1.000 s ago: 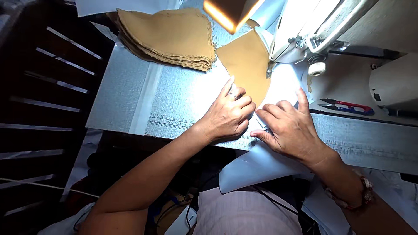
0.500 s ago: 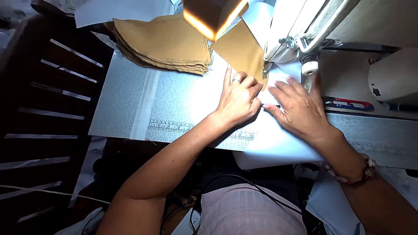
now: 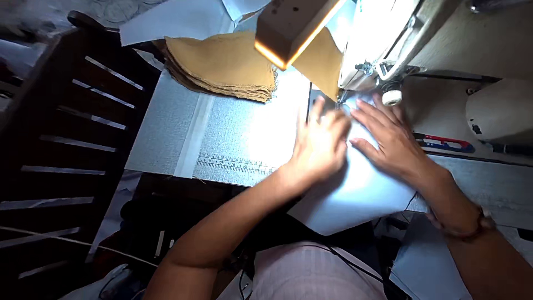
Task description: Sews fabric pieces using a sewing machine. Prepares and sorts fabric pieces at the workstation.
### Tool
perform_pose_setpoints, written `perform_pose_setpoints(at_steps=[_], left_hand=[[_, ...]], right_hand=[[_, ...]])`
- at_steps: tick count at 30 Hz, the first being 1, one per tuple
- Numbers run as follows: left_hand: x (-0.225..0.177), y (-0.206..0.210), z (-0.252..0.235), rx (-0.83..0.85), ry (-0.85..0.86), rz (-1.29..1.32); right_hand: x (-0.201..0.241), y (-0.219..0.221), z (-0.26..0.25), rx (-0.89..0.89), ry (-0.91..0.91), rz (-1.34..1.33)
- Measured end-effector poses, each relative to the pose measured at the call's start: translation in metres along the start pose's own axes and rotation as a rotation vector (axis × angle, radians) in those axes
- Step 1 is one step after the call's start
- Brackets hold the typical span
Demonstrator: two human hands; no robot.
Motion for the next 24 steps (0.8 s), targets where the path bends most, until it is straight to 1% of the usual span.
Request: perform_pose_setpoints(at_steps=[2, 4, 7, 8, 10, 11, 12, 14, 16, 17, 18, 20, 22, 23, 24], left_hand=[[-0.014, 0.010, 0.043, -0.059, 0.129, 0.030], [-0.009, 0.020, 0.068, -0.016, 0.160, 0.040], [0.016, 0.013, 0.067, 0.080, 0.112, 0.048], [0.027, 0.007, 0.062, 0.076, 0.091, 0.010], [0.048, -0.012, 0.052, -0.006, 0.056, -0.149], [0.056, -0.024, 0.049, -0.057, 0.022, -0.235], [0.063, -0.037, 0.048, -0.095, -0.048, -0.306], [0.078, -0.064, 0.057, -0.139, -0.265, -0.354], [0.097, -0.084, 0.073, -0.125, -0.491, -0.305], [0.104, -0.090, 0.080, -0.103, -0.560, -0.260], [0.110, -0.093, 0.086, -0.095, -0.579, -0.181], [0.118, -0.092, 0.092, -0.127, -0.503, 0.096], [0.116, -0.088, 0.099, -0.191, -0.347, 0.412], [0.112, -0.087, 0.102, -0.225, -0.259, 0.506], [0.108, -0.085, 0.106, -0.245, -0.184, 0.537]], right_hand=[[0.013, -0.007, 0.016, -0.084, -0.089, -0.059], [0.027, -0.006, 0.030, -0.067, -0.146, -0.135], [0.040, 0.007, 0.039, 0.029, -0.159, -0.122], [0.043, 0.012, 0.039, 0.052, -0.149, -0.084], [0.050, 0.021, 0.033, 0.069, -0.097, 0.006], [0.054, 0.026, 0.030, 0.059, -0.063, 0.048], [0.058, 0.029, 0.026, 0.046, -0.027, 0.088], [0.062, 0.035, 0.022, 0.019, 0.042, 0.139], [0.064, 0.039, 0.020, 0.012, 0.091, 0.157], [0.064, 0.040, 0.021, 0.013, 0.106, 0.160], [0.066, 0.040, 0.021, 0.016, 0.112, 0.163], [0.068, 0.041, 0.021, 0.021, 0.113, 0.168], [0.070, 0.042, 0.019, 0.034, 0.122, 0.175], [0.070, 0.042, 0.019, 0.042, 0.133, 0.176], [0.070, 0.043, 0.018, 0.048, 0.148, 0.170]])
Point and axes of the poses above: each hand's wrist, its own z-axis away from the middle knuckle, its own y-axis out of the palm, x = y × z, the point moved 7 cm from there along -z, towards the middle knuckle, and after that the axes turned 15 degrees about -y, right-handed, at the moved point
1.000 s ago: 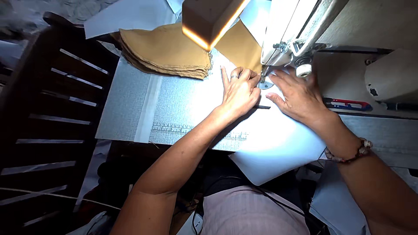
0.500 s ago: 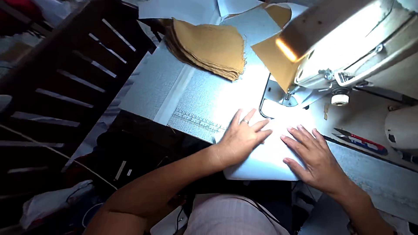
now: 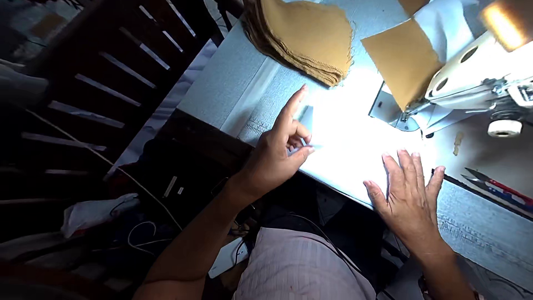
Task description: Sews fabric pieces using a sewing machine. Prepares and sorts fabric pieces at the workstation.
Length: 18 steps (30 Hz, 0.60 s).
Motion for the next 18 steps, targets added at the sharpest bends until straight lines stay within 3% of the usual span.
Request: perform_pose_setpoints(at_steps=[5, 8, 10, 13, 16, 18], left_hand=[[0.007, 0.018, 0.030, 0.060, 0.180, -0.247], [0.018, 0.029, 0.038, 0.122, 0.178, -0.290], [0.022, 0.033, 0.039, 0.155, 0.159, -0.275], [0.022, 0.029, 0.031, 0.255, 0.116, -0.296], [0.014, 0.016, 0.008, 0.531, -0.011, -0.352], [0.001, 0.003, -0.022, 0.526, 0.045, -0.320]], right_hand=[[-0.012, -0.004, -0.004, -0.021, 0.094, -0.183], [-0.023, -0.029, -0.009, -0.327, 0.131, -0.208], [-0.018, -0.039, -0.016, -0.468, 0.034, -0.147], [-0.008, -0.021, -0.029, -0.315, -0.140, -0.142], [-0.006, 0.002, -0.033, -0.146, -0.139, -0.114], [-0.006, 0.004, -0.033, -0.137, -0.124, -0.099]])
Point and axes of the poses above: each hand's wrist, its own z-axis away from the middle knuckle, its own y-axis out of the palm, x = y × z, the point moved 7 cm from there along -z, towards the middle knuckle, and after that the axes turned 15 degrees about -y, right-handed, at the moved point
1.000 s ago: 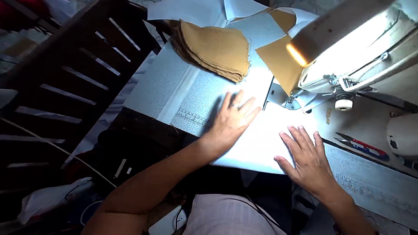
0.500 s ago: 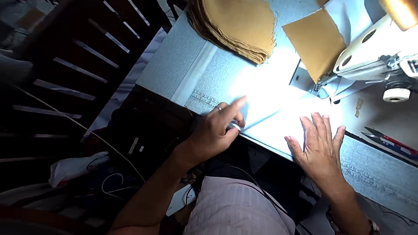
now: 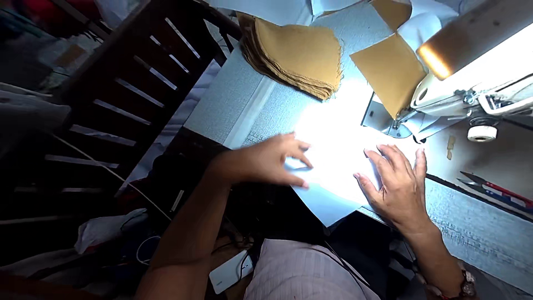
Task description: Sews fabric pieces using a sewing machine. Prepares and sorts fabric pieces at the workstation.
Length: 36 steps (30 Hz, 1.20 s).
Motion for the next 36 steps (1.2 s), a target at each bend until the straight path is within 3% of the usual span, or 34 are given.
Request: perform_pose_setpoints(at_steps=[3, 6, 10, 16, 20, 23, 25, 28, 30, 32, 36], left_hand=[[-0.011, -0.060, -0.052, -0.334, 0.054, -0.044], [-0.005, -0.097, -0.110, -0.590, -0.139, -0.145], [0.016, -0.099, -0.150, -0.547, -0.459, -0.187], [0.026, -0.094, -0.157, -0.636, -0.484, -0.167], [0.031, -0.105, -0.143, -0.773, -0.403, 0.171], [0.021, -0.100, -0.126, -0.904, -0.240, 0.645], [-0.006, -0.076, -0.111, -0.797, -0.185, 1.043], [-0.051, -0.022, -0.092, -0.388, -0.243, 1.504], [-0.063, 0.008, -0.080, -0.221, -0.233, 1.583], [-0.054, 0.035, -0.065, -0.226, -0.311, 1.590], [-0.010, 0.064, -0.045, -0.208, -0.467, 1.548]], right_hand=[[-0.001, 0.000, 0.000, -0.009, 0.017, 0.013], [0.000, 0.001, 0.000, -0.016, 0.030, 0.018], [-0.001, 0.001, 0.001, -0.007, 0.037, 0.012], [-0.001, 0.001, 0.001, -0.008, 0.038, 0.000], [-0.001, 0.000, 0.001, -0.021, 0.035, -0.005], [-0.001, 0.001, 0.000, -0.014, 0.040, -0.009], [-0.002, 0.002, 0.000, 0.006, 0.047, -0.014], [-0.002, 0.002, 0.001, 0.018, 0.037, -0.013], [0.001, 0.000, 0.004, -0.033, 0.039, 0.015], [0.004, -0.005, 0.009, -0.123, 0.033, 0.039], [-0.004, -0.004, 0.006, -0.031, 0.082, -0.159]])
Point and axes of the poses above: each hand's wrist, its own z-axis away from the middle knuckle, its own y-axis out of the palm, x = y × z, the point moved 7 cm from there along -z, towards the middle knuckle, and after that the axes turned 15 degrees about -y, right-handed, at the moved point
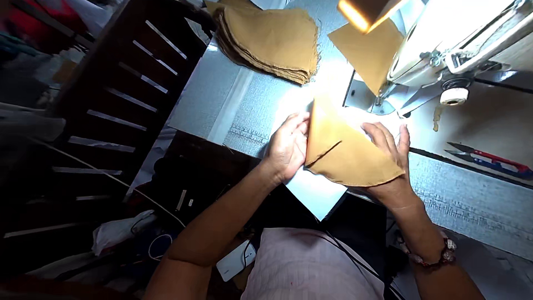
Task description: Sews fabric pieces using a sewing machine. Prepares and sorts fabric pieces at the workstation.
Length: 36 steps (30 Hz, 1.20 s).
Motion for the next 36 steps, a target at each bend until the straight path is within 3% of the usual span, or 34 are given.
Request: perform_pose_setpoints(at_steps=[4, 8, 11, 13, 21, 29, 36], left_hand=[[-0.027, -0.013, -0.010, 0.007, 0.048, -0.478], [-0.050, -0.017, -0.022, -0.129, 0.083, -0.967], [-0.061, -0.014, -0.016, -0.165, 0.332, -1.273], [-0.063, -0.019, -0.010, -0.175, 0.445, -1.306], [-0.054, -0.052, 0.012, -0.373, 0.554, -1.153], [-0.042, -0.049, 0.033, -0.410, 0.608, -1.112], [-0.050, -0.045, 0.035, -0.542, 0.670, -1.332]], right_hand=[[0.003, -0.001, -0.003, 0.013, -0.041, 0.020], [0.002, -0.001, -0.003, 0.013, -0.015, 0.019], [0.005, -0.003, -0.001, -0.027, -0.042, 0.038], [0.003, -0.004, 0.000, -0.064, -0.043, 0.052], [-0.003, -0.019, 0.005, -0.272, 0.013, 0.055], [-0.001, -0.018, 0.003, -0.219, -0.026, 0.061], [-0.006, -0.010, -0.001, -0.112, 0.064, 0.118]])
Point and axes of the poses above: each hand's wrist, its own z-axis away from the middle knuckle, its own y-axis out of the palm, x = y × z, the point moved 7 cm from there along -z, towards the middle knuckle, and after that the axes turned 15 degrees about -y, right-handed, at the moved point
